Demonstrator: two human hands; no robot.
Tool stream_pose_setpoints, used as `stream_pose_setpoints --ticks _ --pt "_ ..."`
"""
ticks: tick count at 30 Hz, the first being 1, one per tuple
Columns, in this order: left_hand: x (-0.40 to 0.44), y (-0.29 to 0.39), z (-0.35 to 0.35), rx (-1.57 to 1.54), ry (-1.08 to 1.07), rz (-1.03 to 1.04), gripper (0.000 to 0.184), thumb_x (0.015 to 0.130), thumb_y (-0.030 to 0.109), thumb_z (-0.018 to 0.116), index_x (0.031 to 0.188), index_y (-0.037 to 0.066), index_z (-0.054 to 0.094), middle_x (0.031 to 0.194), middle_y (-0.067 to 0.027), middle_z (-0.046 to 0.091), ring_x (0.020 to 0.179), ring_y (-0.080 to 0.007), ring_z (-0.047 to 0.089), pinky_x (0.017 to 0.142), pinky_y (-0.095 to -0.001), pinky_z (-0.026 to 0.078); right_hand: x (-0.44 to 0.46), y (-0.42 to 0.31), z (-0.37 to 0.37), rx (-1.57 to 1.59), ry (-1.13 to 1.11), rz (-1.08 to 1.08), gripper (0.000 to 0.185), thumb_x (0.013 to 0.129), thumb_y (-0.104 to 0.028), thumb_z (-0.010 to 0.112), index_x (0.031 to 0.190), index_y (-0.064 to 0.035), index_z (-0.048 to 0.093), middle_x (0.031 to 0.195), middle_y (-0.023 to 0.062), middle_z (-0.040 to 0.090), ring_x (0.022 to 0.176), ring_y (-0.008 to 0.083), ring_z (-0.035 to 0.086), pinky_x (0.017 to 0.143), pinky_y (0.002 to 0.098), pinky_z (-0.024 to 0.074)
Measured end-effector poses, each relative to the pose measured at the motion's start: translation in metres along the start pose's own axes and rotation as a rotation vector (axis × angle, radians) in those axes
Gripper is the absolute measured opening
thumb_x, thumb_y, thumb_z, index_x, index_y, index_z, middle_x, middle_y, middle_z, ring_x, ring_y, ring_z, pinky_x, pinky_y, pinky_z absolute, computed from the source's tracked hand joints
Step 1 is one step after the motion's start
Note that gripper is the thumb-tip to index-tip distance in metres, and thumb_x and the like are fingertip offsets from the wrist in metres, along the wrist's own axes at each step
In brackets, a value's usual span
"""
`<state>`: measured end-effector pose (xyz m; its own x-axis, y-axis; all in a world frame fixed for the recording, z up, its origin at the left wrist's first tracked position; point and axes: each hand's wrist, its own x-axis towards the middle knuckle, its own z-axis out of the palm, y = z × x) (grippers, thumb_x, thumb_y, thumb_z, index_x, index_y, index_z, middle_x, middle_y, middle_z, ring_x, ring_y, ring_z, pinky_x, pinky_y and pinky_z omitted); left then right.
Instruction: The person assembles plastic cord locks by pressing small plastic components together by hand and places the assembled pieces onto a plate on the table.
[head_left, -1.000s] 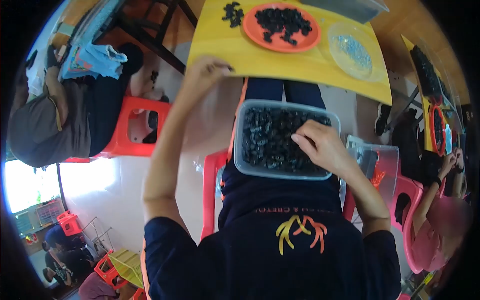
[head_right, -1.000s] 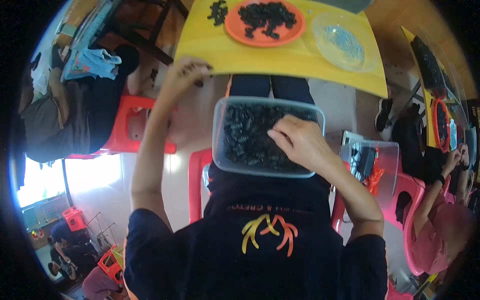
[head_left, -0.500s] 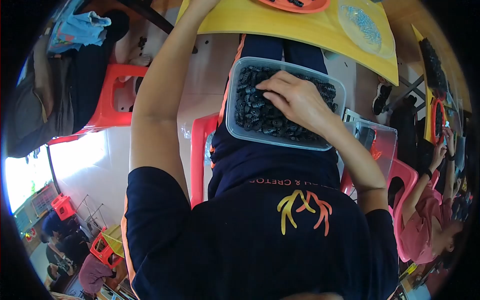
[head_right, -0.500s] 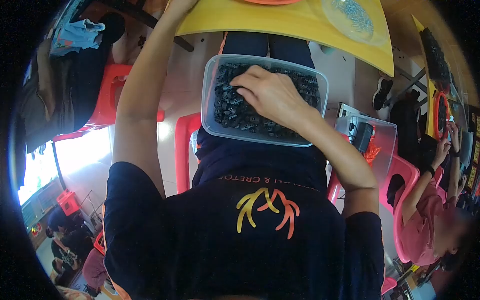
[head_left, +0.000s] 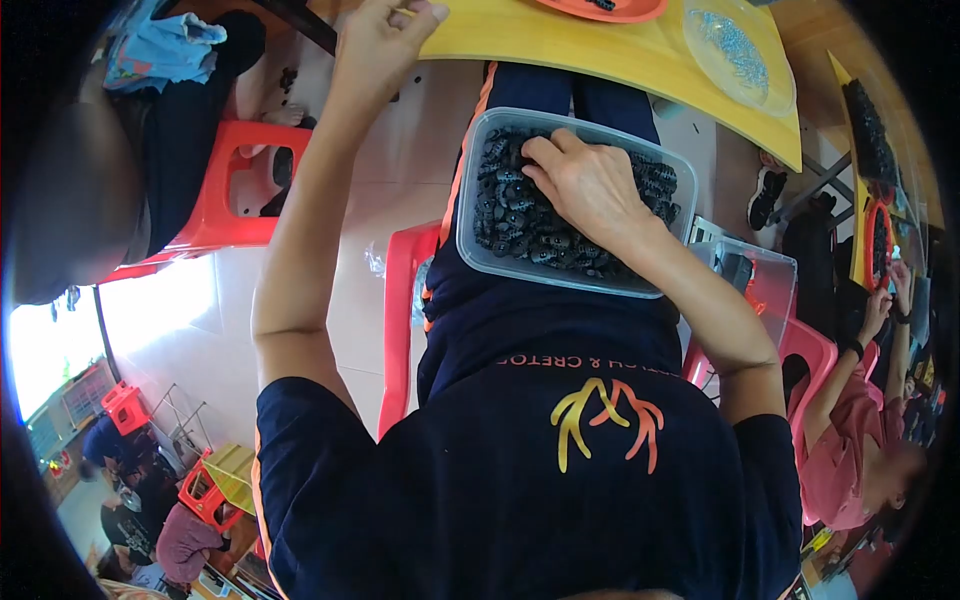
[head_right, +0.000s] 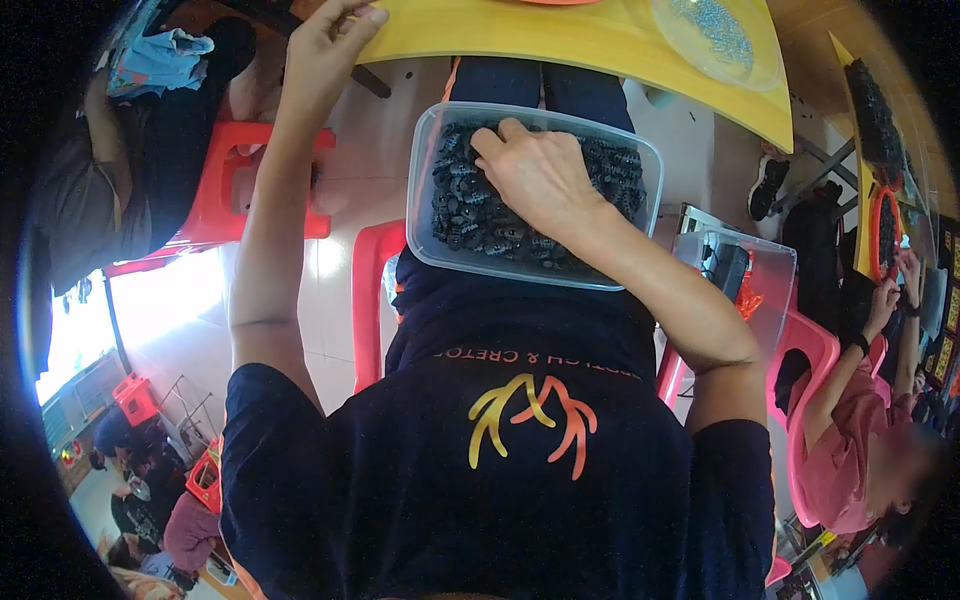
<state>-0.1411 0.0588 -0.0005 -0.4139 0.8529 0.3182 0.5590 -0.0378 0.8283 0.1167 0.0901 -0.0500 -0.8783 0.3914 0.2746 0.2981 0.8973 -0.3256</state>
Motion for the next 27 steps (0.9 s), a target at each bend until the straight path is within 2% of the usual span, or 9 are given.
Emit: stream_pose_setpoints --ticks 2,5,8,11,14,15,18,22,27 --pt "-0.016 0.016 -0.001 -0.029 -0.079 -0.105 0.031 0.094 0.020 0.062 0.114 -0.003 0.063 0.099 -0.0082 0.064 0.087 -0.0163 0.059 0.080 -0.0292 0.049 0.002 -0.003 0.000 0.004 0.033 -0.003 0.014 0.083 -0.016 0.065 0.093 -0.0064 0.063 0.079 0.0140 0.061 0.064 0.0319 0.066 0.056 0.0415 0.0529" --pt "-0.037 0.019 0.002 0.062 -0.037 0.055 0.028 0.091 0.020 0.066 0.114 0.004 0.069 0.097 -0.0016 0.068 0.083 -0.0089 0.060 0.075 -0.0245 0.048 0.004 -0.004 0.005 -0.051 -0.010 0.016 0.019 0.086 -0.021 0.066 0.103 -0.0116 0.065 0.082 0.0096 0.061 0.066 0.0309 0.064 0.056 0.0415 0.0507" --pt "-0.050 0.026 0.005 0.071 -0.073 0.067 0.028 0.093 0.017 0.064 0.118 0.005 0.067 0.096 0.0012 0.064 0.080 -0.0060 0.055 0.074 -0.0212 0.045 0.007 -0.003 0.005 -0.053 -0.028 -0.008 0.019 0.086 -0.021 0.066 0.102 -0.0118 0.067 0.082 0.0108 0.063 0.067 0.0322 0.064 0.056 0.0420 0.0507" --pt "-0.063 0.037 0.007 -0.018 -0.104 0.102 0.026 0.094 0.016 0.063 0.117 0.005 0.067 0.091 0.0003 0.063 0.078 -0.0052 0.053 0.073 -0.0205 0.044 0.004 0.001 0.006 0.027 0.084 -0.057 0.014 0.087 -0.017 0.067 0.098 -0.0104 0.068 0.078 0.0090 0.062 0.061 0.0250 0.063 0.054 0.0372 0.0493" --pt "-0.083 0.049 0.009 -0.166 -0.128 -0.050 0.018 0.092 0.011 0.064 0.107 0.001 0.067 0.086 -0.0033 0.065 0.071 -0.0072 0.057 0.065 -0.0236 0.047 0.001 -0.001 -0.007 0.593 0.066 0.133 0.015 0.085 -0.014 0.067 0.099 -0.0068 0.067 0.073 0.0075 0.059 0.052 0.0215 0.056 0.052 0.0323 0.0473" --pt "-0.090 0.052 0.008 -0.201 -0.190 -0.120 0.019 0.094 0.012 0.063 0.108 0.000 0.066 0.085 -0.0038 0.066 0.073 -0.0070 0.058 0.066 -0.0229 0.048 -0.003 -0.001 -0.008 0.917 0.006 0.296 0.014 0.089 -0.012 0.067 0.099 -0.0038 0.066 0.073 0.0028 0.058 0.052 0.0104 0.049 0.049 0.0262 0.0418" --pt "-0.112 0.062 0.018 -0.355 -0.285 -0.282 0.019 0.093 0.010 0.063 0.109 -0.002 0.064 0.087 -0.0042 0.066 0.076 -0.0074 0.060 0.067 -0.0222 0.049 -0.007 -0.005 -0.032 1.507 -0.043 0.600 0.014 0.093 -0.012 0.065 0.101 -0.0004 0.064 0.076 0.0009 0.059 0.055 0.0040 0.048 0.048 0.0223 0.0387" --pt "-0.131 0.073 0.042 -0.645 -0.246 -0.335 0.021 0.091 0.005 0.066 0.110 -0.002 0.060 0.092 -0.0058 0.066 0.081 -0.0081 0.060 0.071 -0.0228 0.050 -0.015 -0.015 -0.045 1.773 0.002 0.682 0.018 0.095 -0.014 0.063 0.104 0.0009 0.062 0.080 0.0036 0.062 0.055 0.0044 0.048 0.049 0.0204 0.0390" --pt "-0.131 0.072 0.045 -0.649 -0.252 -0.325 0.022 0.090 0.003 0.066 0.111 -0.002 0.059 0.097 -0.0065 0.067 0.087 -0.0082 0.061 0.077 -0.0237 0.051 -0.021 -0.015 -0.054 1.511 0.008 0.534 0.019 0.097 -0.017 0.061 0.105 0.0002 0.061 0.083 0.0047 0.064 0.057 0.0054 0.050 0.051 0.0196 0.0410"
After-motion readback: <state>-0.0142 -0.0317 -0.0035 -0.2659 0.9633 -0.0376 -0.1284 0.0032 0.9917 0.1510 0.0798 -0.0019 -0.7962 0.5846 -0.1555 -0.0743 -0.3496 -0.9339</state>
